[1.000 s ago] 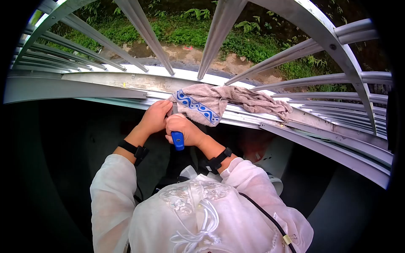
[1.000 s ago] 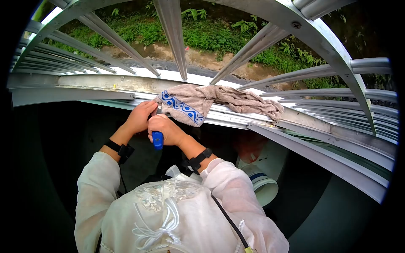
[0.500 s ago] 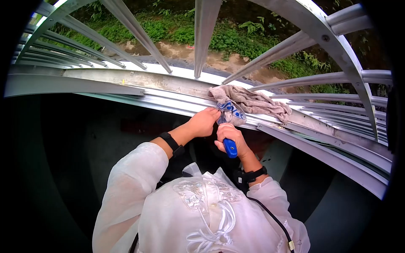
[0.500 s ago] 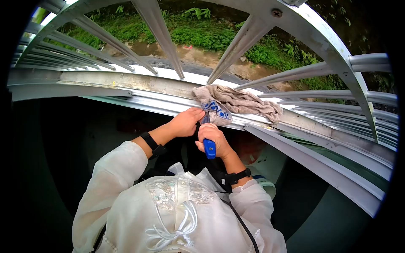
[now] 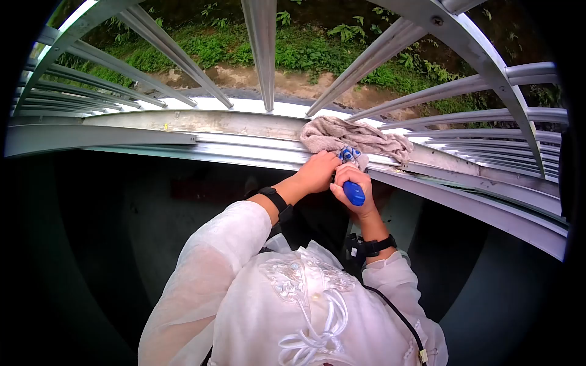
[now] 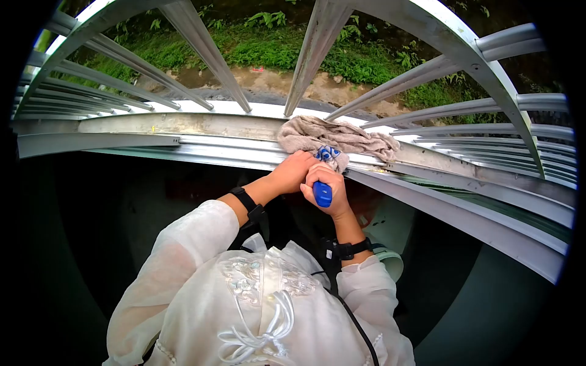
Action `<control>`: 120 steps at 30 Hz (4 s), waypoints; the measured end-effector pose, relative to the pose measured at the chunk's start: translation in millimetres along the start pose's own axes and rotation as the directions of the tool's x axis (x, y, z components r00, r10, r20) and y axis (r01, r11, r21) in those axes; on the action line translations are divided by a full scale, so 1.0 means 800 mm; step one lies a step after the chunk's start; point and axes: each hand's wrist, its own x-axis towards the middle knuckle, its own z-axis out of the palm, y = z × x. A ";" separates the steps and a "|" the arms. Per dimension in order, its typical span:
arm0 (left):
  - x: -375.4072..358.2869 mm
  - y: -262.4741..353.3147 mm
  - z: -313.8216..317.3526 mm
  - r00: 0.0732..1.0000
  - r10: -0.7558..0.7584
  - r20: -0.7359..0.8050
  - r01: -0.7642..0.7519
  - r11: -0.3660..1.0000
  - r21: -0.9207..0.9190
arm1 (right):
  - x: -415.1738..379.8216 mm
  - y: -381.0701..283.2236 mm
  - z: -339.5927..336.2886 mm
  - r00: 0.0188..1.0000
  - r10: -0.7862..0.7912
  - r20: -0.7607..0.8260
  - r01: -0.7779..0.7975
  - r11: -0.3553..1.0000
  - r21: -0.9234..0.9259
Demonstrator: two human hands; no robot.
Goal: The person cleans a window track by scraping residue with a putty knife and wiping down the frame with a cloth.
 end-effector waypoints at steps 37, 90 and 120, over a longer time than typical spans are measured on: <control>-0.039 -0.017 -0.041 0.997 -0.078 0.024 0.060 0.903 0.425 | -0.132 -0.052 -0.004 0.849 0.131 -0.513 -0.059 0.986 0.154; -0.168 -0.023 -0.171 0.989 -0.100 -0.112 0.134 0.926 0.354 | -0.138 -0.063 -0.017 0.928 0.182 -0.325 -0.181 0.983 0.035; 0.129 0.045 0.030 0.951 -0.078 0.298 0.111 0.989 -0.094 | -0.258 -0.055 -0.036 0.657 0.425 -0.623 -0.409 0.895 0.180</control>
